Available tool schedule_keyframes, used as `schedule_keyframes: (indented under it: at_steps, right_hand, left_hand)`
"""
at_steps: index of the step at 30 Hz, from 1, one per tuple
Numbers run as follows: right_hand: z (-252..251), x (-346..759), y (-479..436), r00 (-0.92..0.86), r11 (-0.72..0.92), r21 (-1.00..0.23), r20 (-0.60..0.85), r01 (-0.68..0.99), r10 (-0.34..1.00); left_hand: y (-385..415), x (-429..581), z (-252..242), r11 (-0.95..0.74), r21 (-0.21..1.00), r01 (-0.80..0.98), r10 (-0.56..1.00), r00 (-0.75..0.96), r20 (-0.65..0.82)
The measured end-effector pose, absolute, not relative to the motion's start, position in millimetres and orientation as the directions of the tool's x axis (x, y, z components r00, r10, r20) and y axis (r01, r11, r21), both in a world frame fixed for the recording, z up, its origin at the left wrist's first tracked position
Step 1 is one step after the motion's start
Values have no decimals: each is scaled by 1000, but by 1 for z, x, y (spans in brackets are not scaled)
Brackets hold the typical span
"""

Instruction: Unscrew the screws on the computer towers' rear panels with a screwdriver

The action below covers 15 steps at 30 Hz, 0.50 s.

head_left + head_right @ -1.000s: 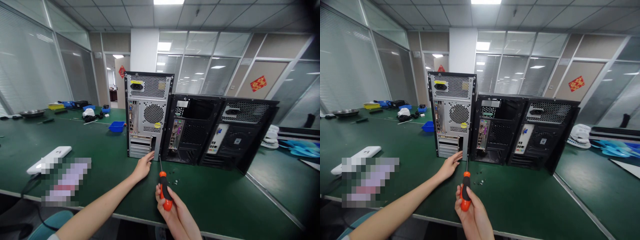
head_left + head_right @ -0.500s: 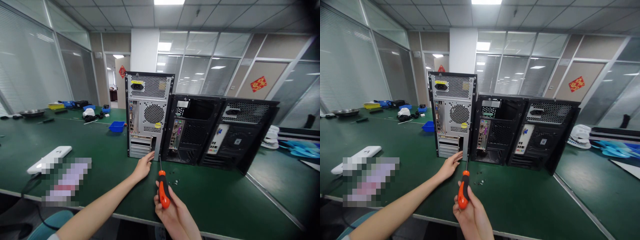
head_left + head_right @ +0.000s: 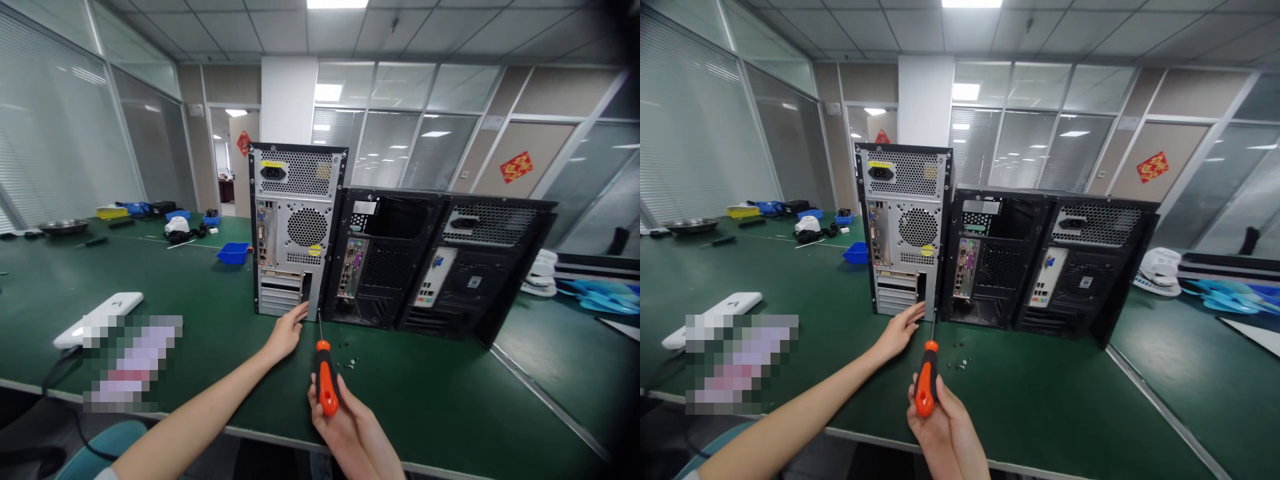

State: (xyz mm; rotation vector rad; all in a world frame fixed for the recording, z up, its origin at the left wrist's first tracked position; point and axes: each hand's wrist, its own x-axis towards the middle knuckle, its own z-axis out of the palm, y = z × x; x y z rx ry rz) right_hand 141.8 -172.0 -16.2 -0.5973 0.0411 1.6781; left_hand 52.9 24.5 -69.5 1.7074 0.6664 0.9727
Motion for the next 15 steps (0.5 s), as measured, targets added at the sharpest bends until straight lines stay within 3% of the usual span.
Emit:
schedule_keyframes:
  at_steps: [15]
  right_hand:
    - [-12,142,-176,-23,-157,-303,-401,-940,916]
  left_hand:
    - [25,54,-72,-341,940,-9,806,512,297]
